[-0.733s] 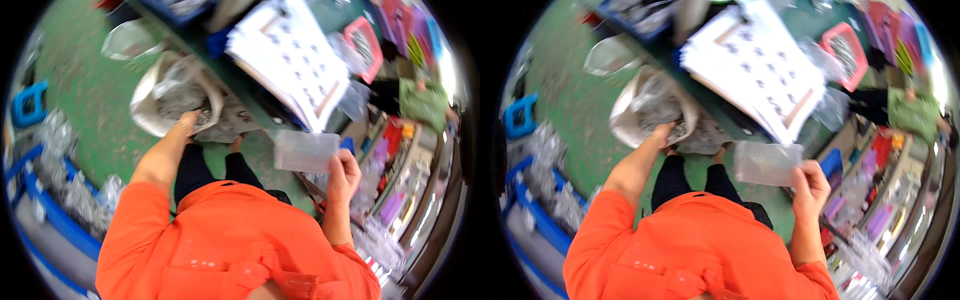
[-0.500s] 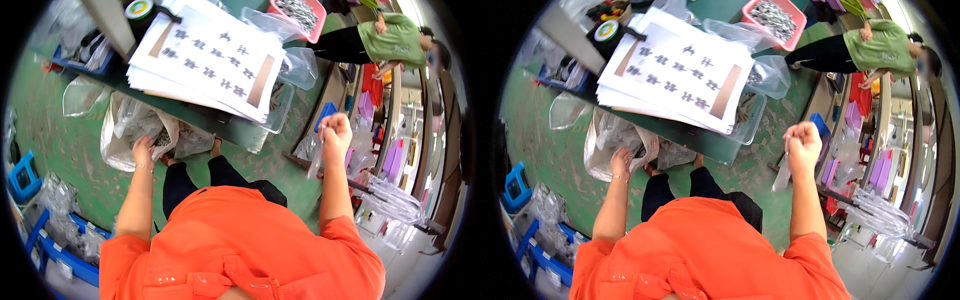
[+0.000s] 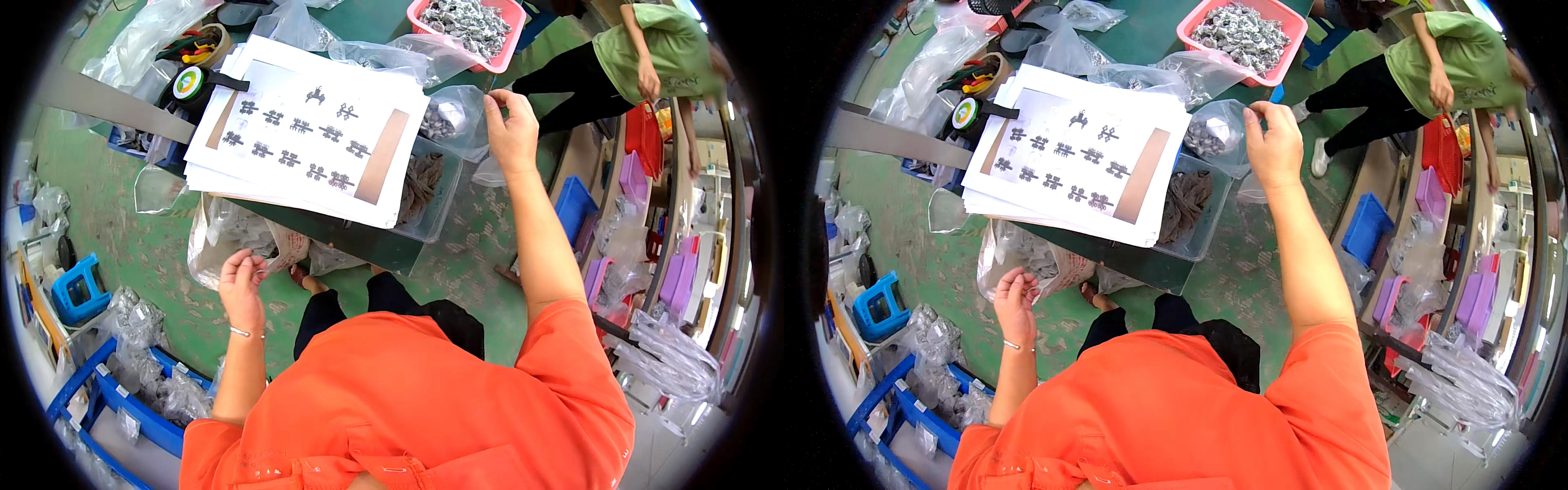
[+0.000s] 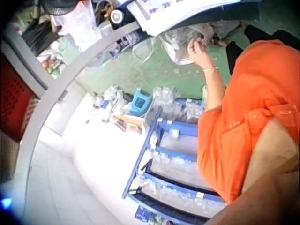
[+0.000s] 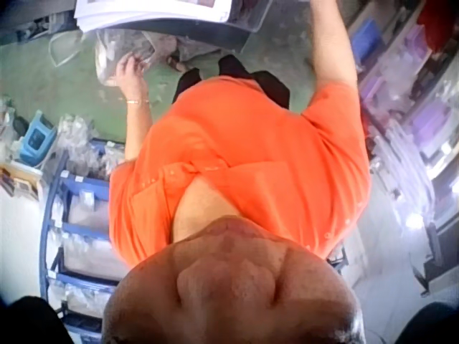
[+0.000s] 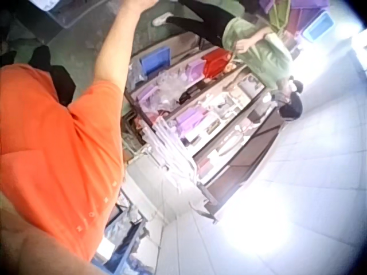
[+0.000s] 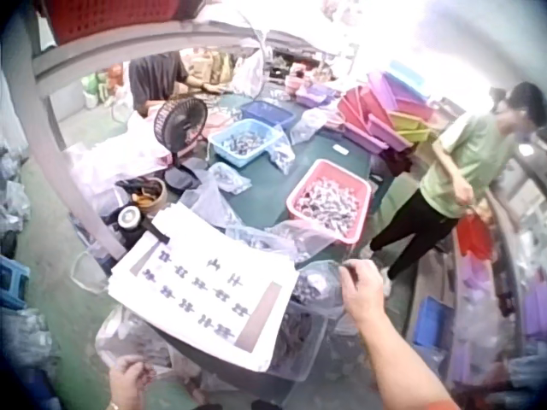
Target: The person sorts small metal rings from a pink basket into a bowl, then transfers them into a clear plastic bag. They seal the bag, place a label on it, and move the packaged item to a shelf. The person then retrieves a larger bag of parts and pours them into a container.
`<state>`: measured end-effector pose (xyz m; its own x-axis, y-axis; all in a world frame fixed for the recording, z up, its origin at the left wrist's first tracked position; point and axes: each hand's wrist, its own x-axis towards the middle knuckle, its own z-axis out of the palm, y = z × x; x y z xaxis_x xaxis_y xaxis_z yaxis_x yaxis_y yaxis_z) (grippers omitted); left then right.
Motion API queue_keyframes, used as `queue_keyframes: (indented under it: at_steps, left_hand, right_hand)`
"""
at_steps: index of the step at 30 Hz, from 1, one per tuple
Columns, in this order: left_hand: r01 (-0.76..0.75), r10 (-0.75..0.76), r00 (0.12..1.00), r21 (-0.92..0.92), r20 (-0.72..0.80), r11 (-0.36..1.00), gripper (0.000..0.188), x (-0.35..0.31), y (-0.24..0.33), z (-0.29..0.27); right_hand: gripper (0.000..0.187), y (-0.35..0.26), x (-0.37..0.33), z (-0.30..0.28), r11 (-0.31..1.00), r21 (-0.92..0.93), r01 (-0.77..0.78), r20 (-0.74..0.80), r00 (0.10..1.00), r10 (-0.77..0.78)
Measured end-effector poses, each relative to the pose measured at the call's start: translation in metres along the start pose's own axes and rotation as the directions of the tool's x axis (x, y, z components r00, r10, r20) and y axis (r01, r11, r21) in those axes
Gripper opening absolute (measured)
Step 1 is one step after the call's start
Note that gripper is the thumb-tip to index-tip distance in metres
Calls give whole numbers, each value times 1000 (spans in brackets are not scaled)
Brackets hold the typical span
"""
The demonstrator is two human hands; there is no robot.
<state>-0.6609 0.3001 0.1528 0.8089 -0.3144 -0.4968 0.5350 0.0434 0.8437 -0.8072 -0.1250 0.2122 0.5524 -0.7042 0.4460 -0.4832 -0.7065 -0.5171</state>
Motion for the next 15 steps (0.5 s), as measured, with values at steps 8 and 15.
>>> queue_keyframes:
  at_steps: [8,15]
  left_hand:
    - [-40,24,983,87,181,995,15,-30,13,67]
    - [-12,-39,923,130,383,991,15,-34,11,93]
  right_hand:
    - [32,-18,-6,-2,945,-271,-185,458,838,296]
    - [10,32,19,-2,824,468,-319,191,947,258]
